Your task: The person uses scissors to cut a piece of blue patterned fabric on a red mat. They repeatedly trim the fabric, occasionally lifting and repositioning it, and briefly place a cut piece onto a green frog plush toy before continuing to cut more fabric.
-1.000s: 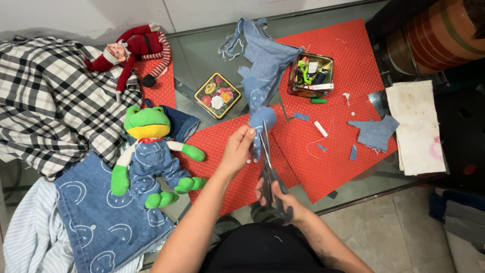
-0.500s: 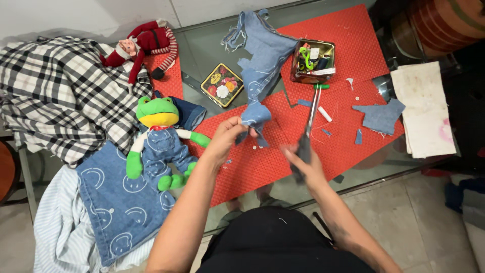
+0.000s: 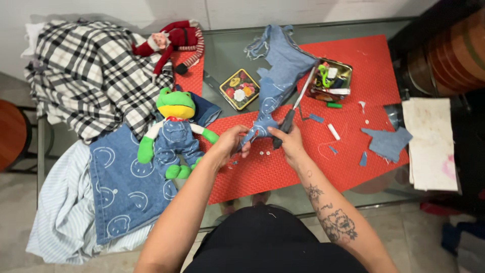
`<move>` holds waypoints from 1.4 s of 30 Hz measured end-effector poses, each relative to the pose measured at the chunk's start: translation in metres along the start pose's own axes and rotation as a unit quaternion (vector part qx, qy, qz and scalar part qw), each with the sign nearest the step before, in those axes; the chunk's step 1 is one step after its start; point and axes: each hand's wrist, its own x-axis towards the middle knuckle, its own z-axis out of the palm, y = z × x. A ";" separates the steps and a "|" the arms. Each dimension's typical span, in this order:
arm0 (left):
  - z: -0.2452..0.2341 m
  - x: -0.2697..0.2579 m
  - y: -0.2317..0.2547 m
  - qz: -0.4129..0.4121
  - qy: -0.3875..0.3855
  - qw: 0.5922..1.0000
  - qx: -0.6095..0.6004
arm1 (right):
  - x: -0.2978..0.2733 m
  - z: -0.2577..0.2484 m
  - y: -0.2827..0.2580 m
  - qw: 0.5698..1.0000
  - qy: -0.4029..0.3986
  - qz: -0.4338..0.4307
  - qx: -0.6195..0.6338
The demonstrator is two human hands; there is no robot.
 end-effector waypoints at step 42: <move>-0.008 0.017 0.018 0.347 0.028 0.934 -0.077 | -0.059 -0.022 -0.030 0.854 -0.436 0.278 0.050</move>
